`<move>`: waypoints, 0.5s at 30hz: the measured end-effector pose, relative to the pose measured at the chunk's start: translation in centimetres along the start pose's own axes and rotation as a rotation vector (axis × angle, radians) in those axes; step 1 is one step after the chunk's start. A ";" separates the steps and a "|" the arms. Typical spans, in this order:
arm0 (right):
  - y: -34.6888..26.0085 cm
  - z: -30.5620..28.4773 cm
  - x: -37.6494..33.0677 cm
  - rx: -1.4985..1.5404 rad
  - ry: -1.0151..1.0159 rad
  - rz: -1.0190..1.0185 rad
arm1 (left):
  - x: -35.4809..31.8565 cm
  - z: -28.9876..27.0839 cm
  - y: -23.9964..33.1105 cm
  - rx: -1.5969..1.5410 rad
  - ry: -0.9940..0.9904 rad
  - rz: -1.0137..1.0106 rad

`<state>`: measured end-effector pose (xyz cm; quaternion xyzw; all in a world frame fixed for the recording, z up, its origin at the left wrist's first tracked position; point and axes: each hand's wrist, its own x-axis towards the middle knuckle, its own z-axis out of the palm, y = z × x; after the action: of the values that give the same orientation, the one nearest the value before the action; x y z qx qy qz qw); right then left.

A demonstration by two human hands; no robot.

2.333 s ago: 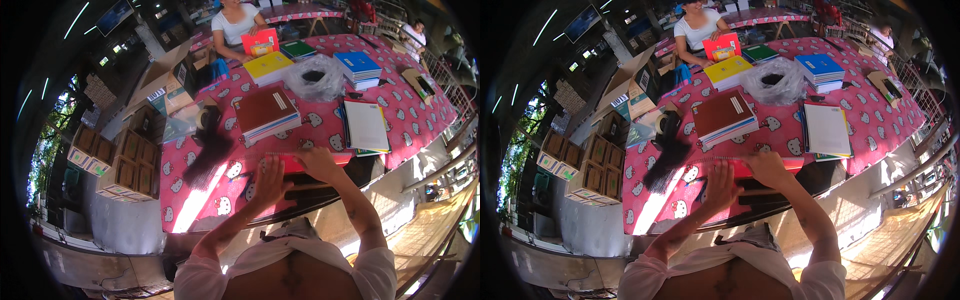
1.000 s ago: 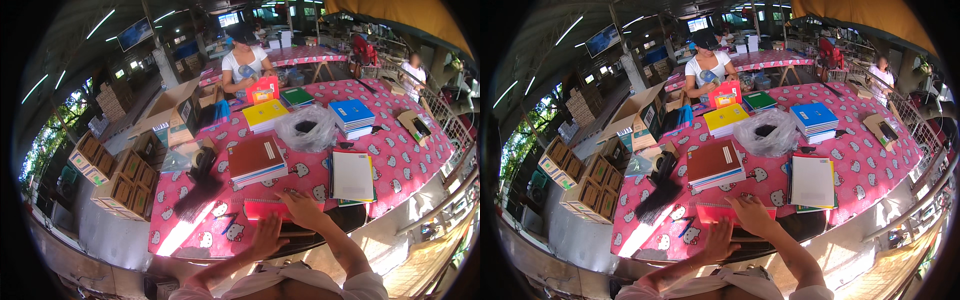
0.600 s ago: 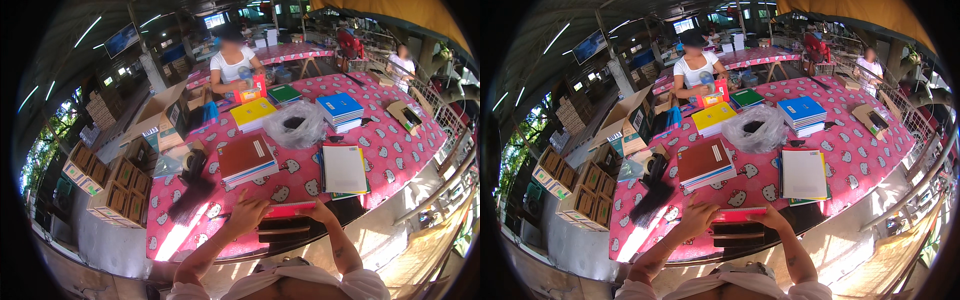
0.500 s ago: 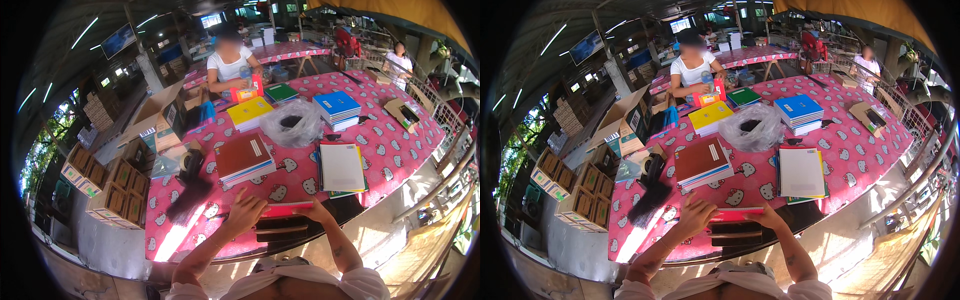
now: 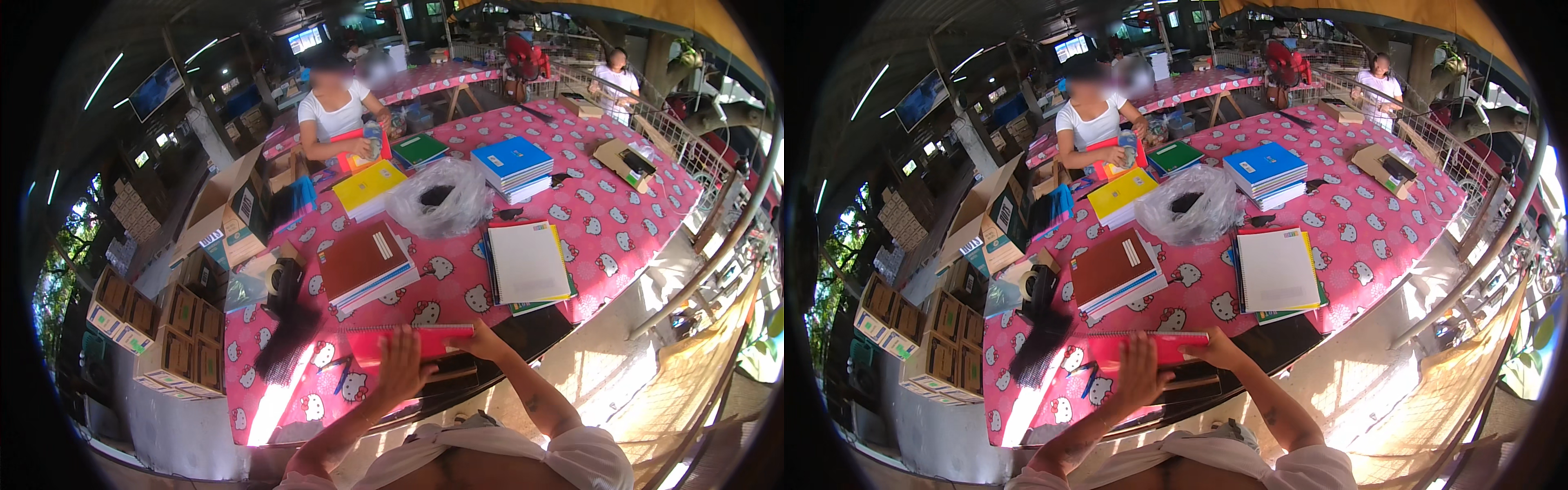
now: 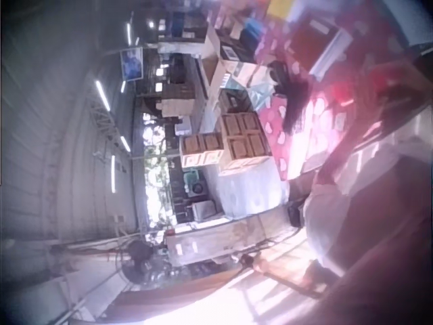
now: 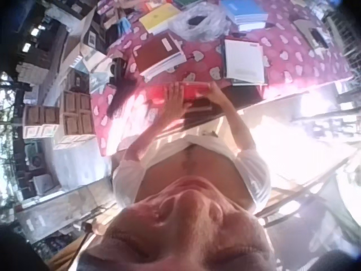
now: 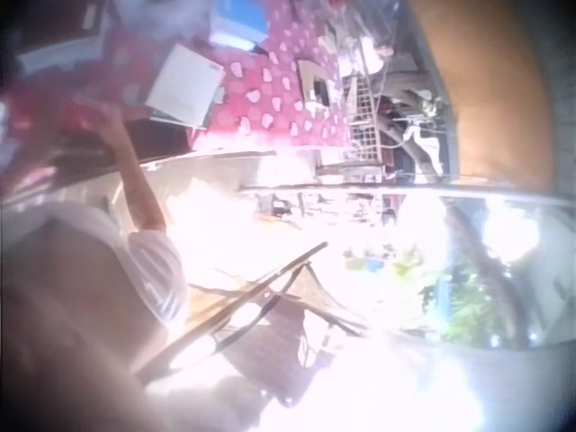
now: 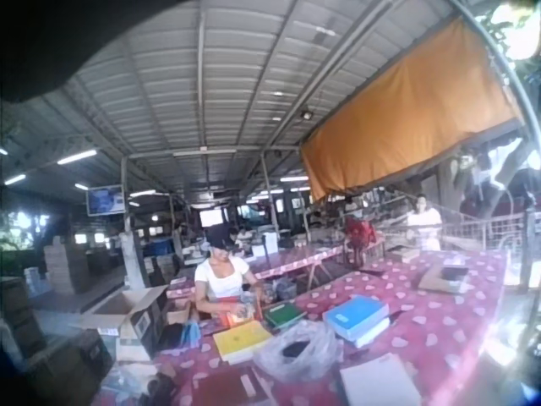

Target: The person organizes spiral notebooks on a table, aligning the pages and ensuring the plastic covers are flat before stacking them by color.

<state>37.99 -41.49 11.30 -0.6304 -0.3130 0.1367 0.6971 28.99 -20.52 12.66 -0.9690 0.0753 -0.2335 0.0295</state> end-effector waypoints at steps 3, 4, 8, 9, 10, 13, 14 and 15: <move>1.4 -1.1 0.7 -0.048 -0.070 -0.034 | -2.5 1.4 0.9 -0.033 0.033 0.080; 1.0 -1.2 0.6 -0.011 -0.099 0.101 | 1.5 0.1 -1.0 0.041 0.129 -0.054; 0.6 -1.3 0.5 -0.002 -0.071 0.182 | 0.0 0.8 0.8 0.021 -0.080 0.090; 0.4 -0.7 0.7 0.006 -0.085 0.176 | -2.6 1.6 1.5 0.029 0.003 0.213; 0.2 -0.6 1.1 -0.036 -0.085 0.053 | -3.6 2.2 1.7 0.032 0.095 0.345; 0.9 -0.3 0.4 -0.027 -0.084 0.071 | 3.2 -0.6 -0.2 0.080 0.024 0.224; 1.0 -1.0 0.4 -0.015 -0.100 0.181 | 4.7 -0.8 -0.1 0.099 0.010 0.155; 0.9 -1.0 0.4 -0.020 -0.108 0.176 | 3.6 -0.3 0.3 0.102 0.016 0.147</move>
<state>39.10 -41.89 10.50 -0.6541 -0.2950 0.2282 0.6581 32.01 -21.39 14.54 -0.9562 0.1343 -0.2422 0.0950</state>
